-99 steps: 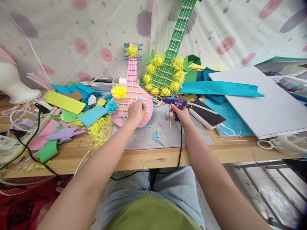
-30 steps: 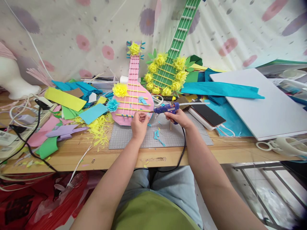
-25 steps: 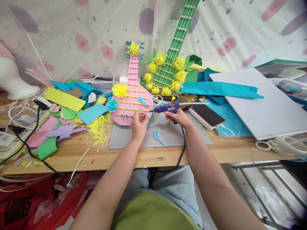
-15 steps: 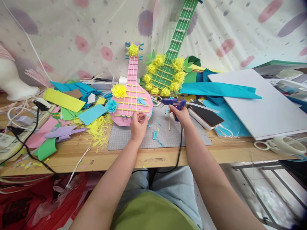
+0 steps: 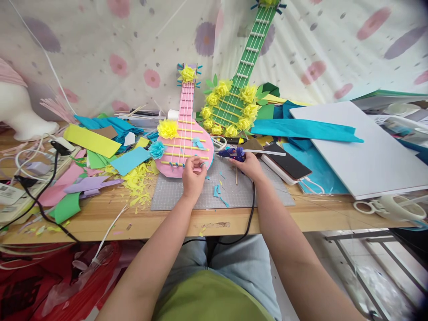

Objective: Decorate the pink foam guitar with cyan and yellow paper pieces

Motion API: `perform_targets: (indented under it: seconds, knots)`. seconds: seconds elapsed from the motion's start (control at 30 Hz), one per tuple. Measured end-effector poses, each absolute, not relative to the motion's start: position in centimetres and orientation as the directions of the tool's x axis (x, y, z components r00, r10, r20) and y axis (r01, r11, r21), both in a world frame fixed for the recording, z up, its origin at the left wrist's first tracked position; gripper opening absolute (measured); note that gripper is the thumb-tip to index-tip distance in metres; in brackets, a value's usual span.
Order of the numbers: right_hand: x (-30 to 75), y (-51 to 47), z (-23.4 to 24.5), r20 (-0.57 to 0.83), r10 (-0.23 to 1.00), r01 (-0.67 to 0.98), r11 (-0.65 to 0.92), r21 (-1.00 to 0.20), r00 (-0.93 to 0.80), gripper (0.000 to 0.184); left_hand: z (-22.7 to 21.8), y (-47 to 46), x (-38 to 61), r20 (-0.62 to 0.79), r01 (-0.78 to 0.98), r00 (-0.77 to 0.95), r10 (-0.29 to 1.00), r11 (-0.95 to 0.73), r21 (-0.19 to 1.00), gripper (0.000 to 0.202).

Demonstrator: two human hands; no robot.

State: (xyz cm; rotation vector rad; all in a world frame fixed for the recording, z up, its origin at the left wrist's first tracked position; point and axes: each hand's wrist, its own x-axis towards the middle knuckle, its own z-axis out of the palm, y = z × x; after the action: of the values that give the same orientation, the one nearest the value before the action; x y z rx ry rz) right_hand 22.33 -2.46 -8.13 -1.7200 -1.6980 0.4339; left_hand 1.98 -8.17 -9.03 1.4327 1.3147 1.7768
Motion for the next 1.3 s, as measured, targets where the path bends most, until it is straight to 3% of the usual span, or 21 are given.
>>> perform_targets:
  seconds: [0.1,0.23,0.33,0.43,0.57,0.67,0.77,0.9,1.13,1.3]
  knots:
    - [23.3,-3.4,-6.5,0.173,0.98,0.83,0.013,-0.558,0.101,0.043,-8.2,-8.3,1.4,0.437,0.172,-0.252,0.864,-0.404,0.898,0.042]
    - [23.6,-5.5,-4.0,-0.07,0.997,0.879,-0.046,-0.474,0.015,0.041,-6.4,-8.3,-0.3,0.491,0.275,-0.102,0.865,-0.45,0.85,0.061]
    - [22.0,-6.5,-2.7,-0.009,0.98,0.785,0.154,-0.6,-0.199,0.032,-4.9,-7.8,-1.7,0.474,0.284,0.037,0.88,-0.464,0.839,0.072]
    - [19.3,-6.0,-2.0,0.151,0.904,0.524,0.361,-0.771,-0.4,0.028,-3.6,-7.1,-2.6,0.427,0.244,0.155,0.891,-0.453,0.857,0.079]
    - [15.9,-4.8,-1.4,0.193,0.809,0.373,0.449,-0.812,-0.555,0.028,-2.8,-6.4,-3.2,0.436,0.323,0.289,0.852,-0.516,0.793,0.085]
    - [14.5,-4.5,-0.9,0.152,0.782,0.399,0.462,-0.792,-0.604,0.029,-2.9,-6.0,-3.4,0.494,0.377,0.281,0.823,-0.568,0.731,0.074]
    - [13.7,-4.6,-0.5,0.118,0.77,0.452,0.483,-0.75,-0.628,0.028,-3.1,-5.9,-3.7,0.508,0.357,0.256,0.822,-0.569,0.74,0.067]
    - [13.3,-4.7,-0.5,0.159,0.802,0.474,0.486,-0.734,-0.575,0.02,-2.9,-6.4,-4.2,0.466,0.367,0.289,0.836,-0.546,0.753,0.078]
    - [12.6,-4.4,-1.7,0.217,0.872,0.35,0.388,-0.853,-0.438,0.02,-3.8,-7.1,-4.2,0.372,0.191,0.067,0.926,-0.378,0.906,0.089]
    - [12.3,-4.8,-1.7,0.178,0.859,0.416,0.401,-0.816,-0.48,0.016,-3.4,-7.0,-4.6,0.309,0.374,0.111,0.944,-0.328,0.867,0.092]
